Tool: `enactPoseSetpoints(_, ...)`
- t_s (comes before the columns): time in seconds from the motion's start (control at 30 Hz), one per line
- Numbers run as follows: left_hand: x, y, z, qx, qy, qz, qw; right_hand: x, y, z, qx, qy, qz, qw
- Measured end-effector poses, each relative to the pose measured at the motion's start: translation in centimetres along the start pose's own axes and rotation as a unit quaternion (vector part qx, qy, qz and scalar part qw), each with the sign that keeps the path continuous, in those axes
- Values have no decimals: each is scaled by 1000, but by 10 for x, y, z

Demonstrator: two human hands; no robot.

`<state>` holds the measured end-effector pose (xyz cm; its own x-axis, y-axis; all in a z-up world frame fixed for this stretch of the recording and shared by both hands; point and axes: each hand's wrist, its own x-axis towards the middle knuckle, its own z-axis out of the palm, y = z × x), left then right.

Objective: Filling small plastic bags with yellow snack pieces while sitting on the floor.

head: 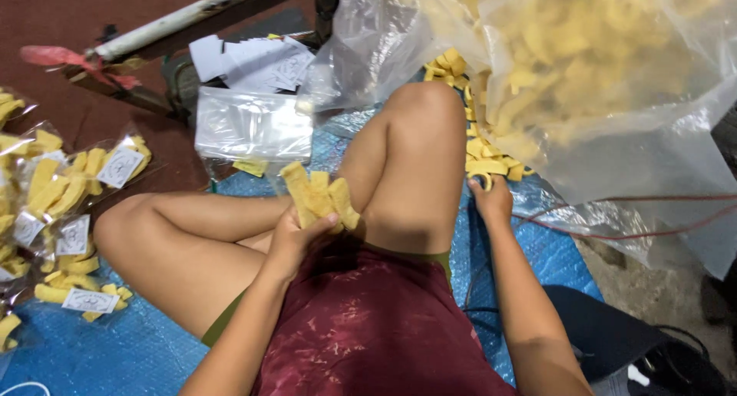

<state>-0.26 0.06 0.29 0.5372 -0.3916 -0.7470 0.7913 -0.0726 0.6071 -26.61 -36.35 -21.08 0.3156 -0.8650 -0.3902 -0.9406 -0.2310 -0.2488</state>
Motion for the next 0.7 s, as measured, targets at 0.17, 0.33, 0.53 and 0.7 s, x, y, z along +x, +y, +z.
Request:
enactPoseSetpoints(0.17,33,-40,-29,9,-43,13,999,34,30,15,12,-1,-56,998)
enactPoseSetpoints(0.33,31,-37,-31,0,-68,25,997,30,16,-13,-4,-101,-38,994)
enactPoseSetpoints(0.53,49,-56,-46,4,-74,41,996,34,4,-33,-90,-137,-43,986)
enactPoseSetpoints(0.7,45,-54,-48,-11,-95,53,994,42,3,-38,-133,-126,-56,982)
